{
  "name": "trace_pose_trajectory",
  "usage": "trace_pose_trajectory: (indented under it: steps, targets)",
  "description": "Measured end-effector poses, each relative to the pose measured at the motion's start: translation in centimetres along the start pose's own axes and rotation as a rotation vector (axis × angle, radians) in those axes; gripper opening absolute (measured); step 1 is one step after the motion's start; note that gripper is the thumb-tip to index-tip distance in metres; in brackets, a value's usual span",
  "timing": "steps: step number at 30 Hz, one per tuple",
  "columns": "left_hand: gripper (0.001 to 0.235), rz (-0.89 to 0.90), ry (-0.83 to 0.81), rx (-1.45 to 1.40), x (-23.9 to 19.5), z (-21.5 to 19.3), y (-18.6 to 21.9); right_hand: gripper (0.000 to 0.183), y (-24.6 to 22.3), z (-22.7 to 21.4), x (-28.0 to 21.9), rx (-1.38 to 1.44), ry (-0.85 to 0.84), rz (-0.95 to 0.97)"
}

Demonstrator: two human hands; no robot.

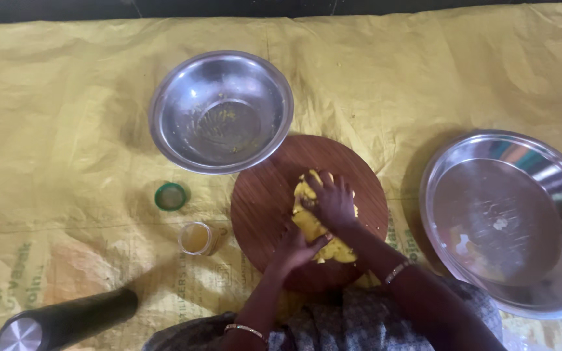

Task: The person kneads a yellow dough in a metal bowl, then transfers it to a wooden board and continues kneading by hand. A small jar of liquid is used to moisten the hands during the process.

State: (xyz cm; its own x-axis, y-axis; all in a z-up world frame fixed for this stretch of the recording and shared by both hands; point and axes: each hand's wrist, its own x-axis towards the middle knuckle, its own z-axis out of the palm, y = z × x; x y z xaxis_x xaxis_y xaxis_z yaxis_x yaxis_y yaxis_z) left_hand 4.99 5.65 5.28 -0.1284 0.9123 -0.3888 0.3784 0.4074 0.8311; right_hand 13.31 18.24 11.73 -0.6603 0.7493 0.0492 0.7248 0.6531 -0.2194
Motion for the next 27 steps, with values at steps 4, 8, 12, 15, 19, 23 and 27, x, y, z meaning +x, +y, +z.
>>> trace_pose_trajectory:
  steps: [4, 8, 12, 15, 19, 23, 27]
  targets:
    - [0.115, 0.169, 0.008, -0.26, -0.2, -0.1, -2.8, 0.066, 0.4, 1.1, 4.1, -0.028, -0.015, 0.013]
    - [0.105, 0.009, 0.035, 0.046, -0.3, 0.4, -7.8, 0.068, 1.4, 1.7, 4.3, 0.092, -0.087, 0.056]
    - [0.061, -0.041, 0.231, 0.183, 1.6, -0.9, -12.2, 0.073, 1.7, -0.1, 1.4, 0.196, -0.108, -0.011]
    - [0.048, -0.191, 0.253, 0.029, 2.9, -1.3, -12.6, 0.086, -0.3, -1.3, -3.7, 0.073, -0.012, -0.185]
    - [0.043, -0.255, 0.227, 0.163, 4.0, -1.3, -11.5, 0.102, -4.2, -1.9, -5.4, -0.12, 0.093, -0.194]
    - [0.056, -0.048, 0.346, 0.09, 4.6, -0.1, -12.6, 0.093, -4.6, -1.9, -0.6, -0.091, -0.172, -0.021]
    - [0.072, 0.091, 0.486, 0.24, 4.4, 1.8, -15.3, 0.082, -2.7, -0.4, 4.3, 0.041, -0.176, 0.051]
